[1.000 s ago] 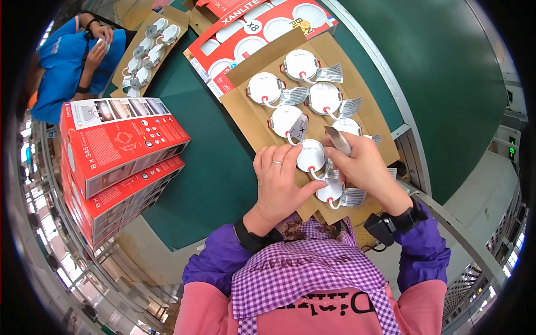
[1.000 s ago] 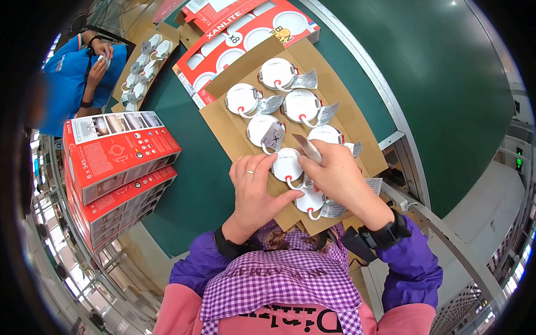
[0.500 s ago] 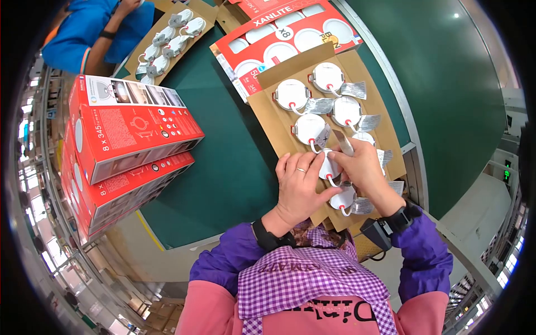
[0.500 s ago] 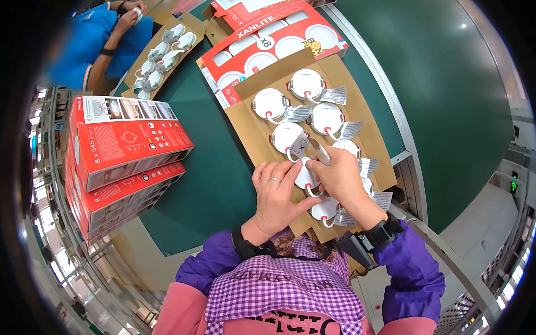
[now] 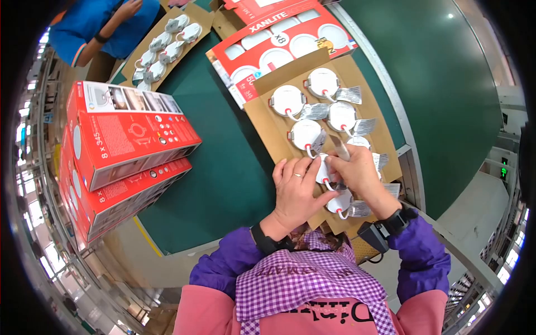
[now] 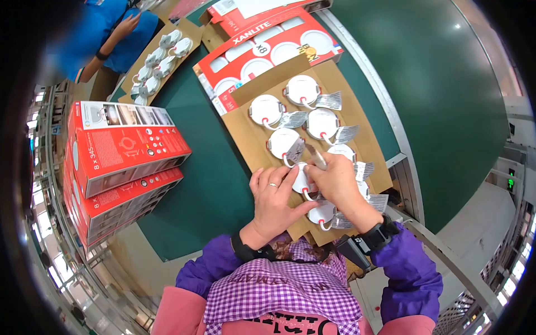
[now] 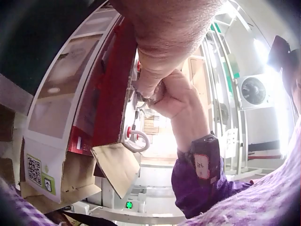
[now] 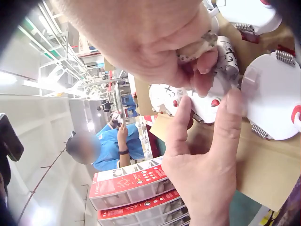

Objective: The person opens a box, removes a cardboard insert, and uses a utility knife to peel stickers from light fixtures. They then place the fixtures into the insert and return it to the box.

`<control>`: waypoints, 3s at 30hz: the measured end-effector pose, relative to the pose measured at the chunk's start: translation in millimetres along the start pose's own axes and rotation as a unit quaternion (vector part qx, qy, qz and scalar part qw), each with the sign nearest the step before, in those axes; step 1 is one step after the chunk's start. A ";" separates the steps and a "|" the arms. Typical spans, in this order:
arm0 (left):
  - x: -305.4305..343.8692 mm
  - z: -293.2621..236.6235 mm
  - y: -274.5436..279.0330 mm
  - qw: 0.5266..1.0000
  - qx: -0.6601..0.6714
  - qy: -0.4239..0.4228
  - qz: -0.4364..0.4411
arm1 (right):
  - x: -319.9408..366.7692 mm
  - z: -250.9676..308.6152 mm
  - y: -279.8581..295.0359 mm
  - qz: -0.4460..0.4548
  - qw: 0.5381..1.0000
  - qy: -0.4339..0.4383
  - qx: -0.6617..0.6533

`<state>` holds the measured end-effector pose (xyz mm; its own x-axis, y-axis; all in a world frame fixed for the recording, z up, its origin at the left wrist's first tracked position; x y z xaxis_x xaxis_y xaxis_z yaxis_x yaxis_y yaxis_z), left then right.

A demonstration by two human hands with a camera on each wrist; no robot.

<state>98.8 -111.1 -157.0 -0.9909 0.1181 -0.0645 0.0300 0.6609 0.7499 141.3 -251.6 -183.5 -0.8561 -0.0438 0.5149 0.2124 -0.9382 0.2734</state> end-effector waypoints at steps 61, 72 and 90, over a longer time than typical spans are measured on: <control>-23.9 16.0 33.1 0.994 0.050 0.034 -0.094 | 12.8 -74.1 146.8 -0.160 0.986 0.054 -0.020; -6.0 58.3 -0.7 0.837 0.469 0.282 -0.012 | 7.1 -94.0 95.1 0.078 0.927 -0.010 -0.366; -92.5 -105.6 -51.5 0.965 -0.203 0.049 0.157 | 48.9 -114.4 54.1 -0.029 0.916 0.005 -0.401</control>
<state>175.0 -234.4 -120.1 -0.9493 0.1818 0.2564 0.2975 0.2561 0.9197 57.1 -343.8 -236.5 -0.8597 0.0152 0.5106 -0.2448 -0.8896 -0.3856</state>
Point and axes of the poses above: each hand's wrist, its own x-axis away from the middle knuckle, its own y-axis out of the back of the hand, z = x × y, the point moved 6 cm from there along -x, towards the middle knuckle, and after that the axes turned 10 degrees about y, right-handed, at the moved point
